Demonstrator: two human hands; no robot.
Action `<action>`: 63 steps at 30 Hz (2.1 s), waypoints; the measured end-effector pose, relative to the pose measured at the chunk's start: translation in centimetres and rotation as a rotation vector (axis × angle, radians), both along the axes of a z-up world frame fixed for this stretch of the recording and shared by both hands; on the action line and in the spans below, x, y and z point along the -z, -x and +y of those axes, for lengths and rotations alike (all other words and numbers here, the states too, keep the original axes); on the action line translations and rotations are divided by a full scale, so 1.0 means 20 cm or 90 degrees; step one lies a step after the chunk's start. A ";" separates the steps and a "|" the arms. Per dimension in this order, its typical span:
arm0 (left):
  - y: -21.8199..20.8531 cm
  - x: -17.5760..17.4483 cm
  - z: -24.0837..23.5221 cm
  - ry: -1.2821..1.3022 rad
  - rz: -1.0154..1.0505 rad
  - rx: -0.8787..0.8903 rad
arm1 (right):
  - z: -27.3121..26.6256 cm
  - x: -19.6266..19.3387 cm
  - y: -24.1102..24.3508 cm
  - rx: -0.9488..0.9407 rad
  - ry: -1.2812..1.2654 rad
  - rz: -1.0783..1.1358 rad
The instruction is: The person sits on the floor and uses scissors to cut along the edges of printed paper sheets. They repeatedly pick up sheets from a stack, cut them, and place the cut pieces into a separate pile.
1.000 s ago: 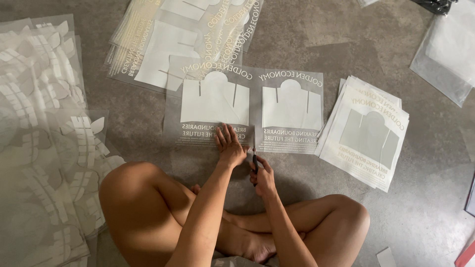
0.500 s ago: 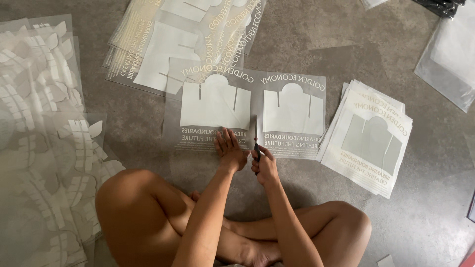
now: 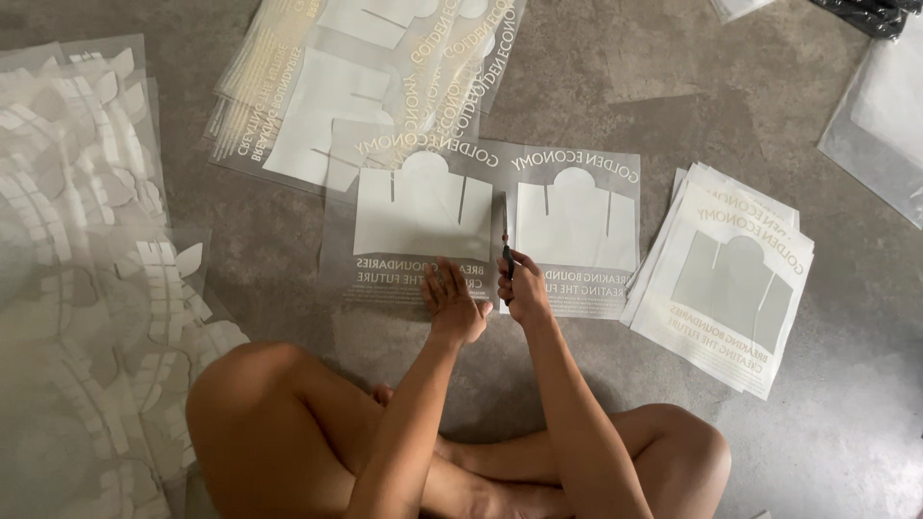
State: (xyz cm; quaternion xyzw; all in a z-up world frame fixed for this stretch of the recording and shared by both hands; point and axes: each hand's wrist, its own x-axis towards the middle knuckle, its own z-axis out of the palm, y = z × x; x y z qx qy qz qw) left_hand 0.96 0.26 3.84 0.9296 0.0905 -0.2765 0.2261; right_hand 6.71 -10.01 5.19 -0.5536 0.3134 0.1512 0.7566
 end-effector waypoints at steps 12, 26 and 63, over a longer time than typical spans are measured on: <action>0.00 0.03 -0.01 -0.024 -0.020 -0.003 | 0.04 0.11 -0.40 0.010 0.005 -0.018; 0.02 0.05 -0.01 -0.020 -0.050 0.000 | -0.01 0.18 -0.58 -0.034 -0.008 -0.042; -0.21 -0.91 0.47 0.230 -0.233 -0.001 | -0.32 0.18 0.72 -0.172 0.675 -0.297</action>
